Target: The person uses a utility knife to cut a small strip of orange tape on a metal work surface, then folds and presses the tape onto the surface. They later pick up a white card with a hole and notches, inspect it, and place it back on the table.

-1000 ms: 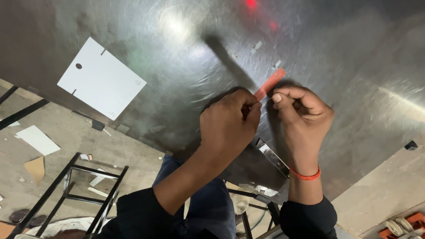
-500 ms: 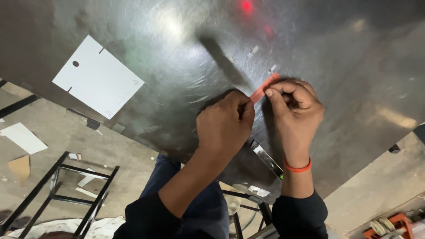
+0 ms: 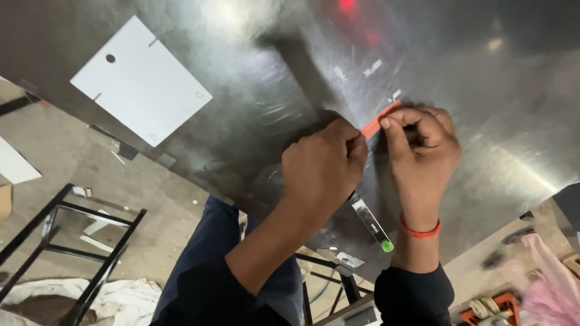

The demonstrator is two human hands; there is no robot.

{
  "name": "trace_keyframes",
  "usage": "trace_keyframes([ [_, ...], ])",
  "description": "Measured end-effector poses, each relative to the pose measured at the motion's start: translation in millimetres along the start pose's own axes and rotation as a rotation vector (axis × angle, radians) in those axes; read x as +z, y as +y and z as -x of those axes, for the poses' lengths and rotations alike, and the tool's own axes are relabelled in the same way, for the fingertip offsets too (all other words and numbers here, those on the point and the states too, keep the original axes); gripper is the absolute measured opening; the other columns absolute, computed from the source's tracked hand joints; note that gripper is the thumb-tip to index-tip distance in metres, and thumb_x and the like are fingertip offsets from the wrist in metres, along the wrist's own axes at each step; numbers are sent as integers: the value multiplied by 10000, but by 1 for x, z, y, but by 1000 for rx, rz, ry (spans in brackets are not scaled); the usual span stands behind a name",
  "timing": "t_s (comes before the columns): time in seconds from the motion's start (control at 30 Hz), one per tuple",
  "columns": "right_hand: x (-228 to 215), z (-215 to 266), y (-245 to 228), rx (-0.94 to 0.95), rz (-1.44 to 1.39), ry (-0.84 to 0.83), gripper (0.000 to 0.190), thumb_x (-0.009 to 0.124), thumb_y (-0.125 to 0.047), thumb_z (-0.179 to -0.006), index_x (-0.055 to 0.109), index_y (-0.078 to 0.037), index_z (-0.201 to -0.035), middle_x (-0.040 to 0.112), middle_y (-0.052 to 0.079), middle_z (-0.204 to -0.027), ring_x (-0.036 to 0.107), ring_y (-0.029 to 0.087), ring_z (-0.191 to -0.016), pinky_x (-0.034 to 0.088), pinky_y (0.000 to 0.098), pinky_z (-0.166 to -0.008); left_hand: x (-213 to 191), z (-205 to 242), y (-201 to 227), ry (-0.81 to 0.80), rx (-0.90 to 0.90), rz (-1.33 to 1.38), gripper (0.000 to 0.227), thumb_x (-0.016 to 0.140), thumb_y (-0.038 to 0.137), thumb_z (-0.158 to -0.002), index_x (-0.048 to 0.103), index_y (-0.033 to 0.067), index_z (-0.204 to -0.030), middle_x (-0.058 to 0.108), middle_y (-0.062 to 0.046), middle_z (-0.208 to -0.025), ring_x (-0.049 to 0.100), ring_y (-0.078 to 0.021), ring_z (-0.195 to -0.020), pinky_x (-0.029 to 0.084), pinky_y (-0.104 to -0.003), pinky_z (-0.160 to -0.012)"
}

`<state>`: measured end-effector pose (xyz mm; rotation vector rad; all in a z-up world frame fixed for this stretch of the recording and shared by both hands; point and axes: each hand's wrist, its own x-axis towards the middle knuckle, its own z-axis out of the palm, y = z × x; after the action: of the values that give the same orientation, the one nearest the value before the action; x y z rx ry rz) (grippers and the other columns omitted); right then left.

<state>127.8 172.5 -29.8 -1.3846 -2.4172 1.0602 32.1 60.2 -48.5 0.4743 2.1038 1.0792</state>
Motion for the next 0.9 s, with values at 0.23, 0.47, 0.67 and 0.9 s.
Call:
trace_keyframes([
  [0.23, -3, -3, 0, 9, -36, -40, 75, 796, 18, -1005, 726, 21, -1032, 623, 41, -1126, 590, 48, -821, 487, 201, -696, 0, -2, 2, -13, -23, -42, 131, 735, 250, -867, 710, 142, -797, 706, -58, -656, 696, -305, -582, 537, -447, -542],
  [0.47, -6, 2, 0, 6, -19, -58, 81, 789, 29, -1071, 725, 45, -1025, 618, 31, -1057, 551, 38, -794, 457, 179, -701, 0, -2, 1, -26, -15, -9, 118, 736, 253, -880, 718, 154, -819, 707, -33, -656, 691, -286, -567, 545, -428, -553],
  [0.67, -2, 6, 7, 22, -75, -13, 91, 793, 7, -1069, 718, 36, -1026, 620, 11, -1071, 545, 20, -795, 461, 171, -702, 2, 0, -2, -4, 15, -7, 114, 726, 246, -881, 704, 146, -833, 714, -32, -689, 701, -269, -578, 544, -408, -541],
  [0.9, 1, 4, 8, -15, -74, -6, 93, 811, 16, -1055, 719, 26, -1056, 604, 17, -1063, 541, 19, -759, 459, 168, -663, -1, -4, 0, -27, 9, -34, 129, 741, 253, -873, 713, 142, -813, 710, -43, -668, 697, -295, -583, 538, -438, -538],
])
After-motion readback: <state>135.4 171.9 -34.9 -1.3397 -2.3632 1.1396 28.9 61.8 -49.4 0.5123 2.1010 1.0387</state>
